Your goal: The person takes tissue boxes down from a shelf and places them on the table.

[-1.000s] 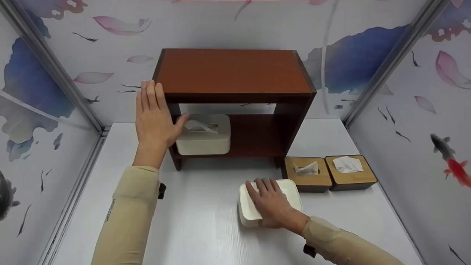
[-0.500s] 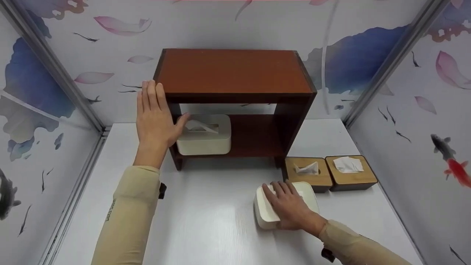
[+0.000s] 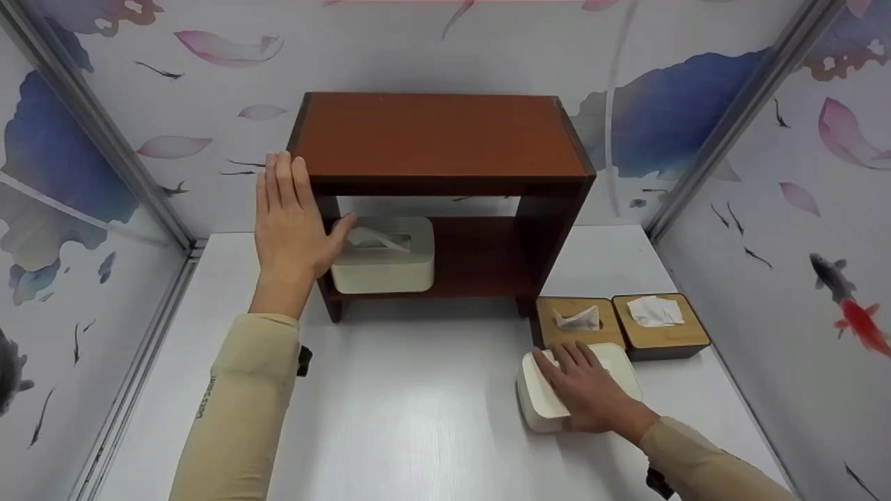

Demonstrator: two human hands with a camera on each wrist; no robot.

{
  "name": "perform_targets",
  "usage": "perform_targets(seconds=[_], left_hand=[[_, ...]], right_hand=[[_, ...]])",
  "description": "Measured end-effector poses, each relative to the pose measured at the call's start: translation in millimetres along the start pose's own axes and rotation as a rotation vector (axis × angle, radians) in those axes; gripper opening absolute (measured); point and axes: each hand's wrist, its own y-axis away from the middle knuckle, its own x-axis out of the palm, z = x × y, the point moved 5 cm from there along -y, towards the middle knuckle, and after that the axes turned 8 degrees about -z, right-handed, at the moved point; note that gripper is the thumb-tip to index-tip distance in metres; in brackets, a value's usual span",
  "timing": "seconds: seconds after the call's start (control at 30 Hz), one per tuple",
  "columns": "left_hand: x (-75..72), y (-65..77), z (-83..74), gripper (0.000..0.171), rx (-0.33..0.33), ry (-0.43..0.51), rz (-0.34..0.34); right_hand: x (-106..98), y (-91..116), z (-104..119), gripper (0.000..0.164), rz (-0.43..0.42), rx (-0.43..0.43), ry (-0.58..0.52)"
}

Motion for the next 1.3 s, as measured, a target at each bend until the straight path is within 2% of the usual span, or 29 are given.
perform_targets(seconds=[0.33, 0.63, 0.97, 1.3], left_hand=[[1.6, -0.1, -1.1, 0.102, 0.002, 0.005, 0.013], [1.5, -0.1, -1.8, 0.102, 0.006, 0.003, 0.011], [0.8, -0.2, 0.2, 0.104, -0.005, 0.010, 0.019], [0.7, 0.0, 0.9, 0.103, -0.004, 0.007, 0.005]], right_hand=[[2.8, 20.8, -28.8, 0.126, -0.022, -0.003, -0.008], [2.4, 43.3, -63.3, 0.129, 0.033, -0.014, -0.007], [-6.6, 70.9, -98.1, 0.133, -0.030, -0.028, 0.050], [-6.7, 89.1, -129.8, 0.133, 0.107, 0.041, 0.081]])
